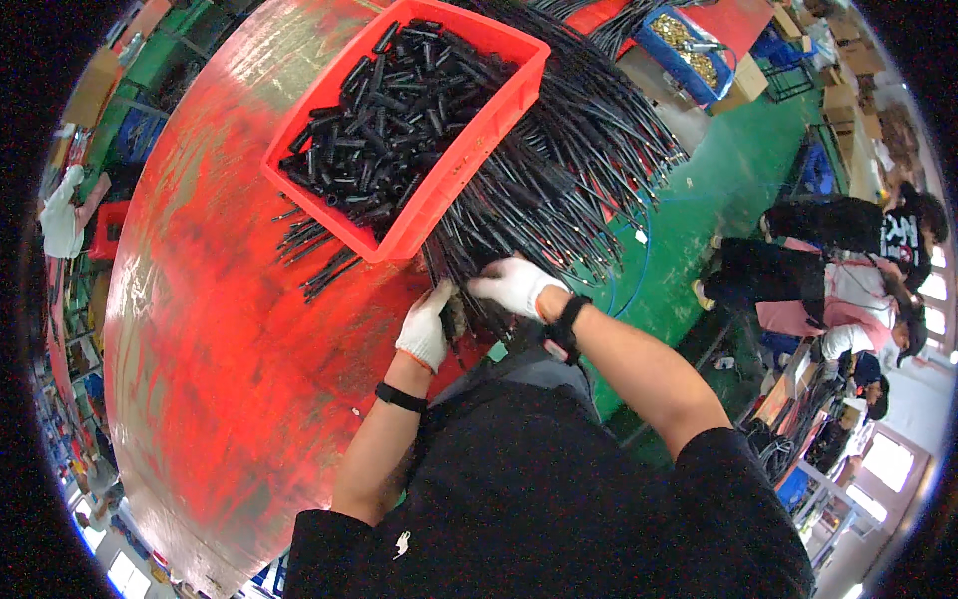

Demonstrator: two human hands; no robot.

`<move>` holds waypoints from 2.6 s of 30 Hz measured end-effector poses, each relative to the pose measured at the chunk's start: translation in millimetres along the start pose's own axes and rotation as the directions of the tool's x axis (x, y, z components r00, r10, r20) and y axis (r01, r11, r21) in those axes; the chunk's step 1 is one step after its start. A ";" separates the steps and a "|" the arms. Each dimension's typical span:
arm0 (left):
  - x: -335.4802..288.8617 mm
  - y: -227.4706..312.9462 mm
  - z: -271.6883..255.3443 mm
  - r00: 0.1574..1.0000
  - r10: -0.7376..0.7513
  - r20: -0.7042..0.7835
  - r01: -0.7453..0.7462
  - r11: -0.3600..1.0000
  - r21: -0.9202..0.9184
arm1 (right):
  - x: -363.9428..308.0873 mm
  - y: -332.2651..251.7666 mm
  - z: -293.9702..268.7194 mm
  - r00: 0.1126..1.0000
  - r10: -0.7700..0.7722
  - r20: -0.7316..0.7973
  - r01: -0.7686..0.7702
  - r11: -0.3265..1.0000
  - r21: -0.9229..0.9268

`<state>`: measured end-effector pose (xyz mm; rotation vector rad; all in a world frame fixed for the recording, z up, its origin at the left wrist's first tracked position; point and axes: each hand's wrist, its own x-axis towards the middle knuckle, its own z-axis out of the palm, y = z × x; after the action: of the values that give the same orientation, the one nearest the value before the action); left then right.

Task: Fitting plastic sleeves onto the ends of cable bundles and then pressing metal tips using a bench-mounted machine.

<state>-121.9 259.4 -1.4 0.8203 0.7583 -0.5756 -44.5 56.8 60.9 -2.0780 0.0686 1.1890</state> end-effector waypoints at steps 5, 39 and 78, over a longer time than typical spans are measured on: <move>-3.6 9.2 -12.9 0.994 -0.047 0.098 0.050 0.998 -0.032 | 24.7 -12.9 -13.3 0.991 -0.009 -0.133 0.047 0.959 0.281; -3.8 6.3 21.3 0.989 -0.042 0.142 0.042 0.999 -0.003 | -77.4 52.1 15.5 0.972 -0.235 -0.026 0.231 0.969 -0.090; -7.4 12.4 -12.3 0.999 0.045 0.023 -0.046 0.998 0.043 | 62.1 -30.0 6.5 0.983 -0.053 -0.178 0.065 0.996 0.062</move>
<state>-122.1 277.5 4.1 0.8675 0.7073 -0.5613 -2.4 100.9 28.3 -2.1059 0.1274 0.9529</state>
